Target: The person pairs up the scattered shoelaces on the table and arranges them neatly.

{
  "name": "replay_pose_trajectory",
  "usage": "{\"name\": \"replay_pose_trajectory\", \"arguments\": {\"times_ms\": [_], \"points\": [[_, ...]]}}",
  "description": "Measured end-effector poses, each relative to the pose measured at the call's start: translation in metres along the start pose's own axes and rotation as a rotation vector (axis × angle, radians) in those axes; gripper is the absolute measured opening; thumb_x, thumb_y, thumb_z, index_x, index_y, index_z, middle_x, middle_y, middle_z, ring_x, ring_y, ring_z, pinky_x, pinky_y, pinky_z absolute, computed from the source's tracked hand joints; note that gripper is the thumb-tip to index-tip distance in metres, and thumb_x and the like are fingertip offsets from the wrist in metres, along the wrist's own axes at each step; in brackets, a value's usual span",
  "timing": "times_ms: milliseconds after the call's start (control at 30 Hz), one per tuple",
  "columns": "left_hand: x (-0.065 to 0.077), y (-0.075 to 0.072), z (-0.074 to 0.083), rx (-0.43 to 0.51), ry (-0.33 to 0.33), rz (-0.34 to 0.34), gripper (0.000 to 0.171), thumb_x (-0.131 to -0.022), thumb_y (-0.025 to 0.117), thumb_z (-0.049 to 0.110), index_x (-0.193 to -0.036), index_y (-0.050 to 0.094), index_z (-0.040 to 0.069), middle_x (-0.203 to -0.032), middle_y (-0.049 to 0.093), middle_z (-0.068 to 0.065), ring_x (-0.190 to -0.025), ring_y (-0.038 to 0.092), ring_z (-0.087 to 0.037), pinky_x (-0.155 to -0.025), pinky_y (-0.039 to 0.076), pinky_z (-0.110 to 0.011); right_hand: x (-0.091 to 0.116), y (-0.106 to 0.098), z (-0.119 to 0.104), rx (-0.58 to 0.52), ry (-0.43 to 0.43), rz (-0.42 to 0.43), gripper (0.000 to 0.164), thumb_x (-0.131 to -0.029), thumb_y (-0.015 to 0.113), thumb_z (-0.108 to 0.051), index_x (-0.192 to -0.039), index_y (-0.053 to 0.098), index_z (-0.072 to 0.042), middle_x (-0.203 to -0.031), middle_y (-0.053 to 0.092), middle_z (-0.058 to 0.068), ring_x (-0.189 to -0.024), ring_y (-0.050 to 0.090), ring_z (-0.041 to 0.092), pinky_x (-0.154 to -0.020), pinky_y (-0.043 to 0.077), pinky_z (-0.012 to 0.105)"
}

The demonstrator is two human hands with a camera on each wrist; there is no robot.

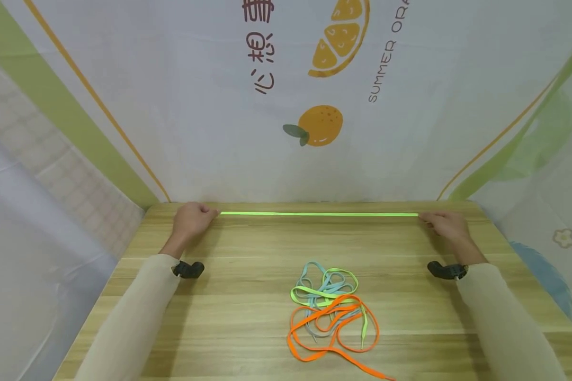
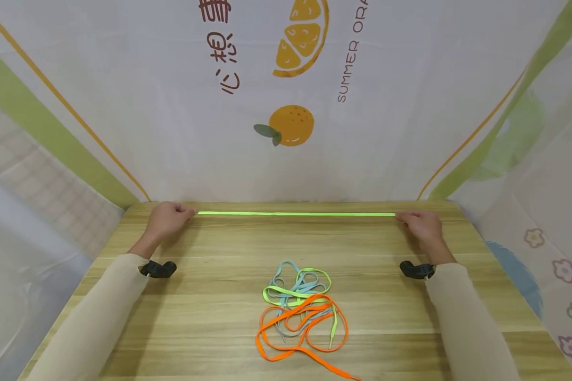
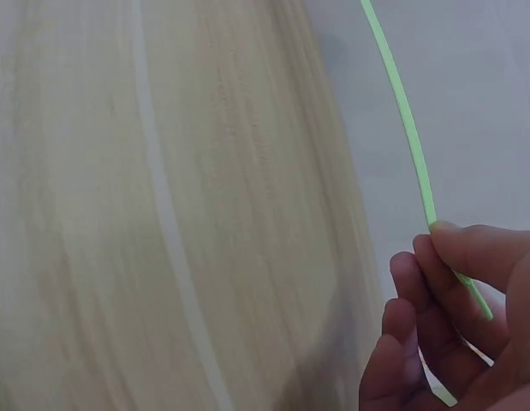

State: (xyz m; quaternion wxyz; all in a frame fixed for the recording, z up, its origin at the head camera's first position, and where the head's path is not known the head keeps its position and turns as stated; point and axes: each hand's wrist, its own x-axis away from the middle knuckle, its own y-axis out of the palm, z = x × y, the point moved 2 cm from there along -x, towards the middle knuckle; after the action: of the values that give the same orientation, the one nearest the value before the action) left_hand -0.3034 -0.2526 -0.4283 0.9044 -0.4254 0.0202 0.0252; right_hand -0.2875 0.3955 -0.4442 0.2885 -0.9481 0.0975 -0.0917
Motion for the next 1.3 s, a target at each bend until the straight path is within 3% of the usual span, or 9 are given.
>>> {"name": "replay_pose_trajectory", "arguments": {"times_ms": [67,167,233,300,433,633,900,1067,1300], "points": [[-0.003,0.002,-0.001,-0.006,-0.021,0.001,0.059,-0.108,0.068,0.029,-0.058,0.04,0.018,-0.053,0.03,0.008,-0.052,0.026,-0.011,-0.051,0.022,-0.028,-0.002,0.004,0.0,0.002,0.012,0.01,0.062,-0.107,0.073,-0.04,-0.142,0.067,0.01,-0.098,0.073,-0.01,-0.096,0.063,0.011,-0.08,0.052,0.024],[-0.008,0.005,-0.004,-0.017,-0.062,0.001,0.057,-0.108,0.068,0.031,-0.058,0.043,0.018,-0.053,0.034,0.007,-0.051,0.03,-0.011,-0.049,0.023,-0.027,-0.003,0.01,0.0,0.012,0.021,0.024,0.062,-0.106,0.073,-0.041,-0.143,0.067,0.009,-0.122,0.075,0.012,-0.117,0.063,0.028,-0.087,0.05,0.029],[-0.013,0.008,-0.011,-0.041,-0.085,-0.004,0.055,-0.107,0.068,0.035,-0.059,0.047,0.019,-0.054,0.038,0.007,-0.051,0.034,-0.012,-0.048,0.026,-0.027,-0.003,0.014,-0.002,0.03,0.022,0.028,0.063,-0.107,0.072,-0.041,-0.143,0.066,0.009,-0.141,0.067,0.025,-0.132,0.058,0.039,-0.095,0.049,0.036],[-0.02,0.011,-0.02,-0.063,-0.109,-0.015,0.053,-0.107,0.068,0.039,-0.061,0.052,0.019,-0.055,0.043,0.005,-0.052,0.039,-0.013,-0.048,0.03,-0.028,-0.003,0.017,-0.003,0.046,0.023,0.034,0.063,-0.106,0.071,-0.041,-0.144,0.066,0.009,-0.153,0.059,0.03,-0.141,0.052,0.046,-0.103,0.049,0.044],[-0.038,0.021,-0.046,-0.102,-0.15,-0.038,0.046,-0.104,0.07,0.049,-0.071,0.066,0.017,-0.067,0.058,0.001,-0.059,0.051,-0.018,-0.049,0.039,-0.034,-0.004,0.023,-0.006,0.073,0.009,0.044,0.06,-0.106,0.071,-0.04,-0.141,0.068,0.009,-0.153,0.057,0.032,-0.145,0.049,0.051,-0.115,0.044,0.058],[-0.052,0.032,-0.068,-0.135,-0.167,-0.034,0.042,-0.1,0.073,0.054,-0.089,0.081,0.014,-0.087,0.072,-0.007,-0.067,0.058,-0.024,-0.052,0.045,-0.04,-0.005,0.03,-0.005,0.175,-0.057,0.056,0.053,-0.105,0.072,-0.037,-0.132,0.073,0.009,-0.145,0.062,0.034,-0.139,0.053,0.055,-0.114,0.045,0.063],[-0.025,0.018,-0.029,-0.179,-0.175,-0.057,0.044,-0.103,0.071,0.05,-0.102,0.083,0.008,-0.103,0.078,-0.015,-0.075,0.061,-0.027,-0.06,0.049,-0.039,-0.007,0.035,-0.007,0.29,-0.129,0.077,0.046,-0.104,0.071,-0.036,-0.125,0.078,0.005,-0.136,0.069,0.032,-0.13,0.06,0.056,-0.109,0.049,0.063],[-0.012,0.013,-0.014,-0.205,-0.17,-0.05,0.044,-0.106,0.069,0.044,-0.109,0.08,0.003,-0.116,0.077,-0.022,-0.081,0.064,-0.03,-0.063,0.05,-0.039,-0.009,0.037,-0.008,0.333,-0.159,0.082,0.042,-0.103,0.072,-0.033,-0.121,0.08,0.004,-0.131,0.071,0.031,-0.124,0.063,0.056,-0.105,0.051,0.062],[-0.016,0.014,-0.018,-0.196,-0.186,-0.056,0.044,-0.103,0.072,0.047,-0.111,0.08,0.005,-0.122,0.076,-0.023,-0.092,0.07,-0.037,-0.068,0.055,-0.044,-0.009,0.037,-0.007,0.367,-0.161,0.09,0.04,-0.104,0.071,-0.032,-0.122,0.08,0.004,-0.131,0.072,0.031,-0.12,0.065,0.055,-0.101,0.052,0.063]]}}
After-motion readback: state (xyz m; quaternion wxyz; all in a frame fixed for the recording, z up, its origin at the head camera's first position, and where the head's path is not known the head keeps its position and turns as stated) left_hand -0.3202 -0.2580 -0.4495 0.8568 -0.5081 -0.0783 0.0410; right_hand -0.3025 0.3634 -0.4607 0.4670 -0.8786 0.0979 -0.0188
